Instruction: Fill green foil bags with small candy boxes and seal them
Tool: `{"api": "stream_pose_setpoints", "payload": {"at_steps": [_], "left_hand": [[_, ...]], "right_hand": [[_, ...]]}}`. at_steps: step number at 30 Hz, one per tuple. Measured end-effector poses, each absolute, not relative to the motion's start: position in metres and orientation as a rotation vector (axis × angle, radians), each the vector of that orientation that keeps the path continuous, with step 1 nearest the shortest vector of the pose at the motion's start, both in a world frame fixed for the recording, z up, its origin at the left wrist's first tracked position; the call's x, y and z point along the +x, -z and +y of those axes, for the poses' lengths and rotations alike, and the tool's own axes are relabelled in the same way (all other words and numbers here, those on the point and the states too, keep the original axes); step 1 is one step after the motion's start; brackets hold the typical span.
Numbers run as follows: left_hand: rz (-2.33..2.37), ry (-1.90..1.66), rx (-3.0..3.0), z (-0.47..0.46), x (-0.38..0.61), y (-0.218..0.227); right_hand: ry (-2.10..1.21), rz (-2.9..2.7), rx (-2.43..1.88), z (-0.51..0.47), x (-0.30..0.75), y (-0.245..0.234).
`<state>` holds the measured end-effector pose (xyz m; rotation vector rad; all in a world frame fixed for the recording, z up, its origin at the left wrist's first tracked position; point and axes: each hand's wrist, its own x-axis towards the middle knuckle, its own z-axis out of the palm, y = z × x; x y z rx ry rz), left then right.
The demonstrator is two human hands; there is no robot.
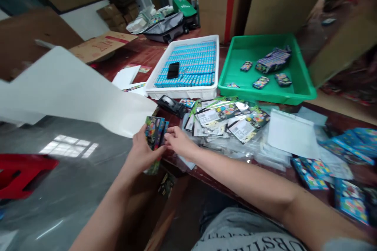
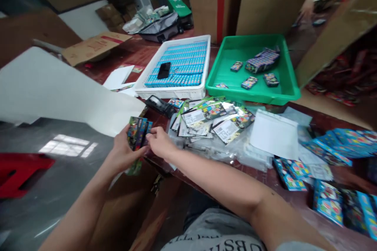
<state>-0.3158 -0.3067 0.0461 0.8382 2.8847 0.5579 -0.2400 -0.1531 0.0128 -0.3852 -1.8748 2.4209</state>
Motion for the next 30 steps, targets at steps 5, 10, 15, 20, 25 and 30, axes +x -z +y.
{"api": "stream_pose_setpoints", "payload": {"at_steps": [5,10,15,20,25,30], "left_hand": [[2.854,-0.228,1.020,-0.291,-0.387,-0.014],[2.882,-0.131,1.271,-0.261,-0.389,-0.011],[2.924,-0.593,1.500,-0.205,-0.325,-0.049],[2.540,-0.552,1.369,-0.118,-0.296,-0.061],[2.140,-0.511,1.233,-0.087,-0.286,-0.069],[1.566,-0.908,0.943,-0.110,-0.243,-0.088]], "right_hand": [[-1.346,-2.454,-0.373,-0.083,-0.215,-0.034],[-0.331,-2.922,-0.684,-0.027,-0.180,-0.023],[-0.279,-2.982,-0.138,-0.029,-0.150,0.000],[-0.248,-2.857,0.199,-0.026,-0.134,0.002],[-0.072,-2.296,0.553,-0.002,-0.097,-0.024],[0.000,-2.114,0.590,0.015,-0.033,-0.062]]}}
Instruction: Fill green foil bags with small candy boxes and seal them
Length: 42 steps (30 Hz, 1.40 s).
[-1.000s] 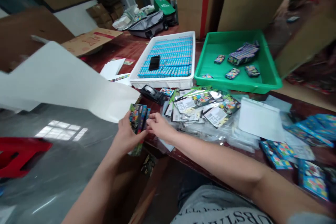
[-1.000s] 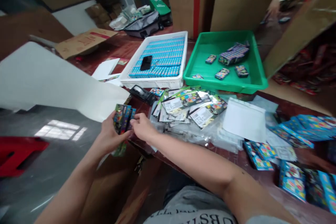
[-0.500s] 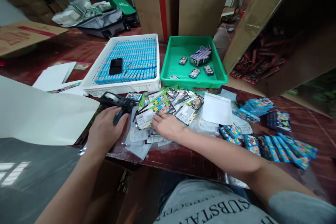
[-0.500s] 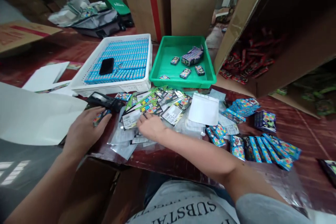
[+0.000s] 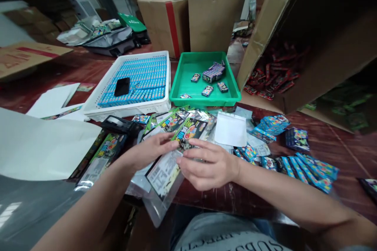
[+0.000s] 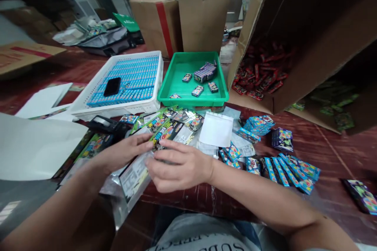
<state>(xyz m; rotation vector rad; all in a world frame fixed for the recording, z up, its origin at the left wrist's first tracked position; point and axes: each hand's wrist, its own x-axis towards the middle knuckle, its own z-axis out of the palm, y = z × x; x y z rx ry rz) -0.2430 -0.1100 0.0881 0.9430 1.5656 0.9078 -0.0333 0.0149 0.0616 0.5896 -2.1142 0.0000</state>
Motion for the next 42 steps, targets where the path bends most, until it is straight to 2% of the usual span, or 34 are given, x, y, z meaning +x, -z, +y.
{"api": "stream_pose_setpoints", "payload": {"at_steps": [2,4,6,8,11,16,19,22,26,30,36,42], "left_hand": [[1.420,-0.981,0.875,-0.114,-0.219,-0.088],[1.477,-1.096,0.935,-0.112,-0.196,-0.081],[1.640,-1.131,1.091,-0.109,-0.173,-0.071],[1.754,-1.022,1.248,-0.108,-0.152,-0.059],[1.839,-0.857,1.355,-0.109,-0.130,-0.040],[1.848,-0.814,1.312,-0.105,-0.117,-0.024],[1.535,-0.763,1.164,-0.101,-0.110,-0.029],[1.348,-0.732,0.973,-0.099,-0.103,-0.035],[1.519,-1.026,0.743,-0.095,-0.087,-0.032],[1.583,-1.330,0.580,-0.091,-0.056,-0.021],[1.889,-1.266,0.853,-0.097,-0.035,-0.003],[2.071,-1.237,0.924,-0.096,-0.040,-0.001]], "right_hand": [[-0.042,-2.189,0.622,0.020,-0.010,-0.067],[-0.225,-2.329,0.481,0.025,0.010,-0.067],[-0.471,-2.409,0.088,0.030,0.026,-0.061],[-0.628,-2.375,-0.312,0.032,0.039,-0.054],[-0.701,-2.328,-0.600,0.034,0.054,-0.048],[-0.646,-2.718,-0.494,0.046,0.079,-0.065],[-0.800,-2.925,-0.286,0.051,0.100,-0.082],[-0.983,-2.869,-0.167,0.050,0.118,-0.081],[-1.029,-2.339,-0.652,0.030,0.121,-0.049],[-1.266,-1.865,-0.957,-0.003,0.108,-0.011],[-1.032,-1.953,-1.100,-0.024,0.102,0.014],[-0.994,-2.023,-1.067,-0.021,0.089,0.023]]}}
